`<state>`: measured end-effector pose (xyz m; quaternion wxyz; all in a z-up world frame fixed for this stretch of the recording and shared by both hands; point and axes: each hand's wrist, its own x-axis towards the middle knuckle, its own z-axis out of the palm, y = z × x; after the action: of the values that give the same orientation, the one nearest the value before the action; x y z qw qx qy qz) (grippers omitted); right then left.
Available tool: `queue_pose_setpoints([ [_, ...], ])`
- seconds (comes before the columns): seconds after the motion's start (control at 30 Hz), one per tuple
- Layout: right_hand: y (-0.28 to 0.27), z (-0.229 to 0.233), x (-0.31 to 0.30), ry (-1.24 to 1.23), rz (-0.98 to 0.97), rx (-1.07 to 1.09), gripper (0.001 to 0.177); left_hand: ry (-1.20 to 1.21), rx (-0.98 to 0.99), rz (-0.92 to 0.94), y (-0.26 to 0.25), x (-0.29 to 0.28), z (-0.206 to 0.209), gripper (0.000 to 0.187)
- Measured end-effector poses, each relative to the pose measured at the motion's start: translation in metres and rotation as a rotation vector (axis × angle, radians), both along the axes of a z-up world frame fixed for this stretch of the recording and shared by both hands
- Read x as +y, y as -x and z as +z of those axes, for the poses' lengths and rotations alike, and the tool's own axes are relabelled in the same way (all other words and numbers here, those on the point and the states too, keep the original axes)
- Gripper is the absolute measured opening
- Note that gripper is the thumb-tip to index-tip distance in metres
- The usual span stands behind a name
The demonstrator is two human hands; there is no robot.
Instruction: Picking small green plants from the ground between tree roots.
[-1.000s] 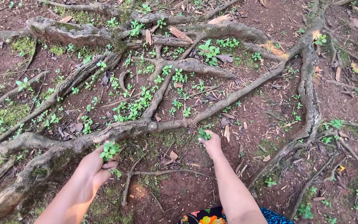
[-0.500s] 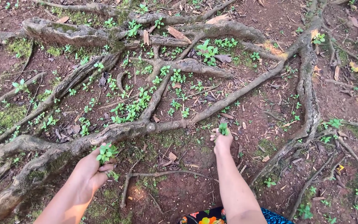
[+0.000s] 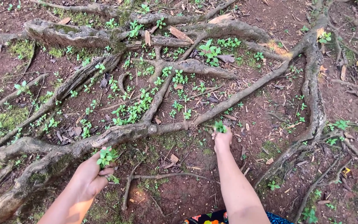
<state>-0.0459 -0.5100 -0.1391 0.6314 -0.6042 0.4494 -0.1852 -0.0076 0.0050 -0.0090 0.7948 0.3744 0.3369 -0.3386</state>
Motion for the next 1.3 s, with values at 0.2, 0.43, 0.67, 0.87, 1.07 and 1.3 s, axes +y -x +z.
queue_pose_setpoints([
  [0.2, 0.006, 0.054, 0.037, 0.03, 0.013, 0.062, 0.034, -0.077, 0.076, 0.003, -0.002, -0.002, 0.01, 0.032],
  [0.43, 0.003, -0.014, 0.019, 0.486, 0.327, 0.227, 0.045, -0.09, 0.091, 0.005, -0.003, -0.005, 0.0, 0.034],
  [0.67, -0.005, 0.027, 0.042, -0.029, 0.086, -0.087, 0.029, -0.037, 0.072, 0.043, 0.0, 0.003, -0.017, 0.029],
  [0.87, -0.059, 0.087, 0.071, -0.062, 0.283, -0.108, 0.027, 0.003, 0.059, 0.074, -0.004, 0.001, -0.014, 0.031],
  [1.07, -0.086, 0.088, 0.087, 0.424, 0.689, 0.351, 0.037, 0.054, 0.064, 0.083, -0.005, -0.003, -0.014, 0.027],
  [1.3, -0.092, 0.074, 0.081, -0.041, 0.365, 0.061, 0.037, 0.095, 0.033, 0.087, -0.001, 0.003, -0.017, 0.025],
])
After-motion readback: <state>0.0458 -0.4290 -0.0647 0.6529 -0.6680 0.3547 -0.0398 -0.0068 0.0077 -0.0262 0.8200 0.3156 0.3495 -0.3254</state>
